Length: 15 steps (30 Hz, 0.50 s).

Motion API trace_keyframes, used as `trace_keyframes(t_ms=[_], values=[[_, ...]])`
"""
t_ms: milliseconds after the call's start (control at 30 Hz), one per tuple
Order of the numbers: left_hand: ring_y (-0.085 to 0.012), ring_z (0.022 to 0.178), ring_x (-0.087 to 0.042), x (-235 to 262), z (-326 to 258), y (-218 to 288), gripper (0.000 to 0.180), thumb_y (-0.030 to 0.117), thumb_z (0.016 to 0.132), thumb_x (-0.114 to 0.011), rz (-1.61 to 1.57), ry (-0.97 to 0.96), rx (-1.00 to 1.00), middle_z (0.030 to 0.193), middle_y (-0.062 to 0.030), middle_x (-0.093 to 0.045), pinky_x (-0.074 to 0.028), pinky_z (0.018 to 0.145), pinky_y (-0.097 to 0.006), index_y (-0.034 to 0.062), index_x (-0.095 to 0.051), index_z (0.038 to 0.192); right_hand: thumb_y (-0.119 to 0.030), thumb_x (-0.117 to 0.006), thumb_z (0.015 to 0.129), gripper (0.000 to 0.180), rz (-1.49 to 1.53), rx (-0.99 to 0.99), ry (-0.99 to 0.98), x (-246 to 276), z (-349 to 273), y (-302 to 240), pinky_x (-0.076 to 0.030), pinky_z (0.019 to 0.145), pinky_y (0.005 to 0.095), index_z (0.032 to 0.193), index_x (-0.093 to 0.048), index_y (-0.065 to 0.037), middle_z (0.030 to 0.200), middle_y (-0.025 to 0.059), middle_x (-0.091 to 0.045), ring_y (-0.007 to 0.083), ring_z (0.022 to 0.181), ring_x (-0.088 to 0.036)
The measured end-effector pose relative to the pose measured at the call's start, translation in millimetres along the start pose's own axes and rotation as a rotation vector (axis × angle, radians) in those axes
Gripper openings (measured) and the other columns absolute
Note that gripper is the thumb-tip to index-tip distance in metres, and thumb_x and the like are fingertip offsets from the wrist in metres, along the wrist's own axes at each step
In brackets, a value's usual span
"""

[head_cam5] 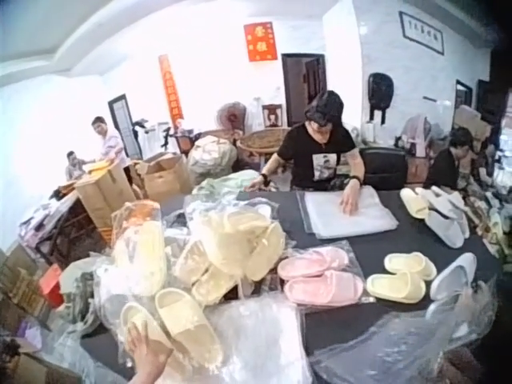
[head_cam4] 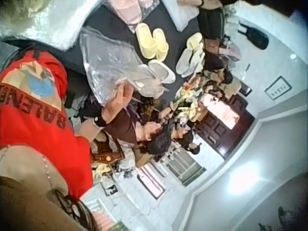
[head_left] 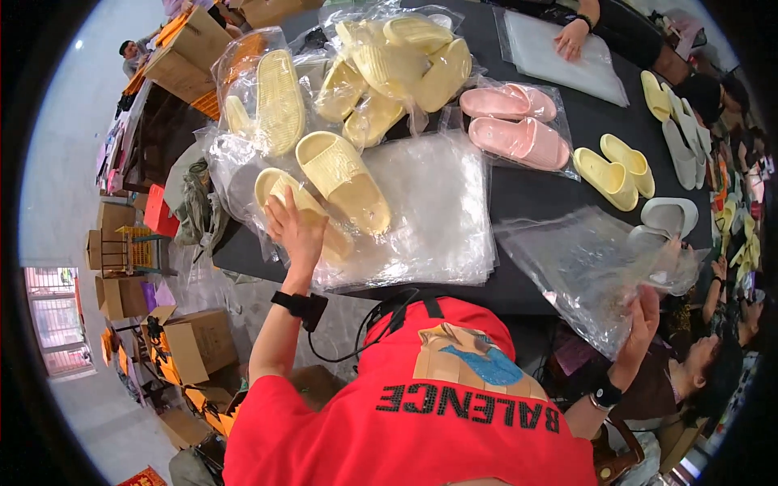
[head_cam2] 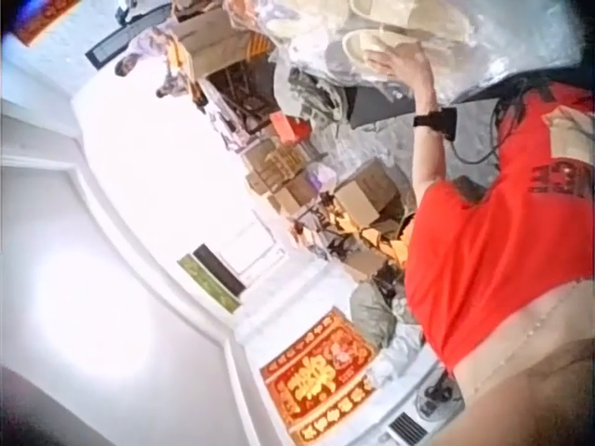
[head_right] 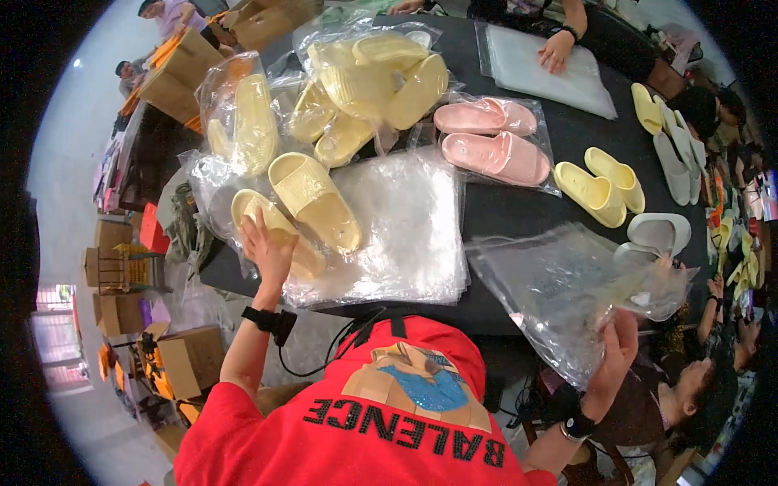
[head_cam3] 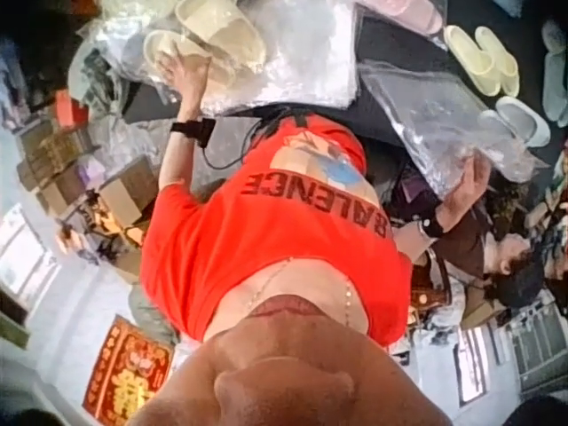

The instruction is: Packing slippers into plastic bags at a factory finishing table.

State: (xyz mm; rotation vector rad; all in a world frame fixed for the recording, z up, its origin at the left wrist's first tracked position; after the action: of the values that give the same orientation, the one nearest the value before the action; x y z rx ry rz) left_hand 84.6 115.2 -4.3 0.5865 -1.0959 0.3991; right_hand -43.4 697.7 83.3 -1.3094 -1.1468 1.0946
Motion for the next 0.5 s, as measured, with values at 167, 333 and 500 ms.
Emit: trace_keyframes(t_ms=[167, 333, 500], values=[[-0.0405, 0.127, -0.016, -4, 13, -5, 0.079, 0.017, 0.068, -0.069, -0.045, 0.024, 0.082, 0.139, -0.0204, -0.016, -0.017, 0.099, -0.053, 0.0179, -0.027, 0.135, -0.008, -0.058, 0.079, 0.026, 0.049, 0.085, -0.196, -70, -8, -37, -0.039, 0.07, 0.0231, 0.103, -0.056, 0.001, 0.086, 0.0052, -0.059, 0.0094, 0.073, -0.051], [-0.0353, 0.128, -0.02, -17, -11, 79, 0.06, 0.007, 0.072, -0.058, -0.405, -0.138, -0.449, 0.136, -0.0176, -0.027, -0.018, 0.099, -0.053, 0.0174, -0.039, 0.128, -0.002, -0.054, 0.076, 0.034, 0.207, 0.118, -0.413, -91, -15, -36, -0.046, 0.076, 0.0286, 0.11, -0.051, 0.004, 0.099, 0.0137, -0.061, 0.0178, 0.088, -0.059], [-0.0344, 0.129, -0.019, -50, -46, 99, 0.063, 0.011, 0.072, -0.057, 0.078, -0.24, -0.647, 0.139, -0.0145, -0.026, -0.011, 0.1, -0.055, 0.0219, -0.038, 0.131, -0.001, -0.054, 0.076, 0.026, 0.191, -0.05, -0.488, -120, -20, -31, -0.046, 0.071, 0.0275, 0.101, -0.054, 0.003, 0.089, 0.0138, -0.062, 0.0185, 0.082, -0.059]])
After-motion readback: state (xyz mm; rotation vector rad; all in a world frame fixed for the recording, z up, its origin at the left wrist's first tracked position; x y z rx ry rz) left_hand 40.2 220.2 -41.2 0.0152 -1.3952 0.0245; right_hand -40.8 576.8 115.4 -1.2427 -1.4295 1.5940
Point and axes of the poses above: each hand's wrist, its own z-axis towards the middle knuckle, its own x-axis out of the back of the hand, y = z × x, the point moved 8 cm from there along z, towards the middle knuckle
